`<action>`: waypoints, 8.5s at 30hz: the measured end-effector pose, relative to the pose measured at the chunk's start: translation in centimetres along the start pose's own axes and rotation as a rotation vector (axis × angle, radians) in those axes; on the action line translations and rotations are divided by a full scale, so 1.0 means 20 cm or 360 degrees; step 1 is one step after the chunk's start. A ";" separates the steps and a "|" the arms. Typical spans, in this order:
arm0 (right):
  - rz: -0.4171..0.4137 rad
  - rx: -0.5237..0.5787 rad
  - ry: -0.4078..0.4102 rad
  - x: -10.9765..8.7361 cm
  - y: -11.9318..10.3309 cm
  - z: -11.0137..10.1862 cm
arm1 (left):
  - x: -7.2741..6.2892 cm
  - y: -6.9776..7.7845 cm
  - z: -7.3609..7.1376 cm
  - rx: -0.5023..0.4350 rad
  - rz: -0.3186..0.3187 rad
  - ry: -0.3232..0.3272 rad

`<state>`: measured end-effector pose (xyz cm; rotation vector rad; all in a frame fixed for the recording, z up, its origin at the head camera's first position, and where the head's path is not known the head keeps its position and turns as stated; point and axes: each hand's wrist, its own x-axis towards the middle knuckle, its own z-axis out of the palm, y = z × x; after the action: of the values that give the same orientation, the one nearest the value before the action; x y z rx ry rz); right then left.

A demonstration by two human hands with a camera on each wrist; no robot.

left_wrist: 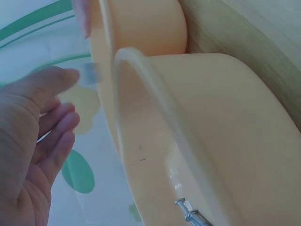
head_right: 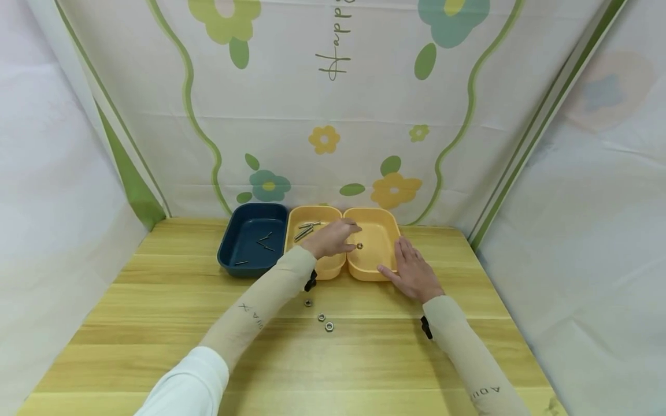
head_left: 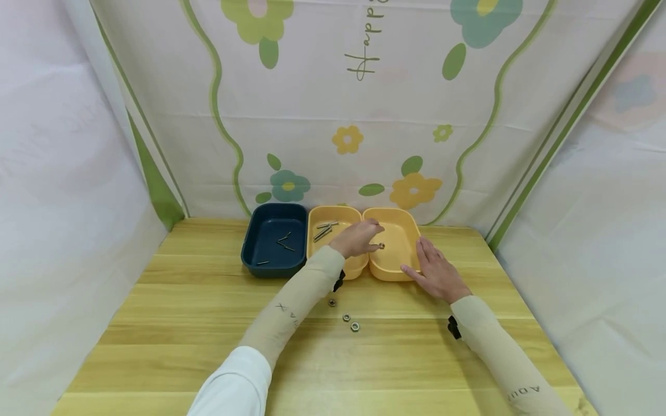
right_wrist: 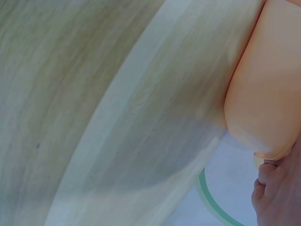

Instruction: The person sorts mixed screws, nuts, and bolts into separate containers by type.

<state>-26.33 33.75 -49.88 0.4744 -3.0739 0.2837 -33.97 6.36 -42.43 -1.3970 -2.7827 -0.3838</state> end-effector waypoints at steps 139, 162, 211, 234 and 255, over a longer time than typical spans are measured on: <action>0.0011 0.0090 -0.0018 0.00 0.02 0.02 | -0.32 0.11 -0.10 -0.0032 0.0287 -0.0107; 0.0029 0.0078 -0.0012 0.00 0.00 0.03 | -0.06 0.04 -0.04 -0.0062 0.0214 0.0116; -0.0015 0.0062 0.0002 -0.01 0.00 0.01 | -0.64 0.13 0.02 -0.0132 0.0326 -0.0156; 0.0001 0.0070 -0.0020 -0.01 0.01 0.01 | -0.70 0.10 0.30 -0.0205 0.0275 -0.0272; -0.0005 0.0052 -0.0029 -0.01 0.00 0.00 | -0.65 0.12 0.29 -0.0283 0.0406 -0.0433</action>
<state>-26.21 33.73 -49.97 0.4855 -3.0900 0.3323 -23.70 -1.32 -48.93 -1.9546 -2.7721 -0.4760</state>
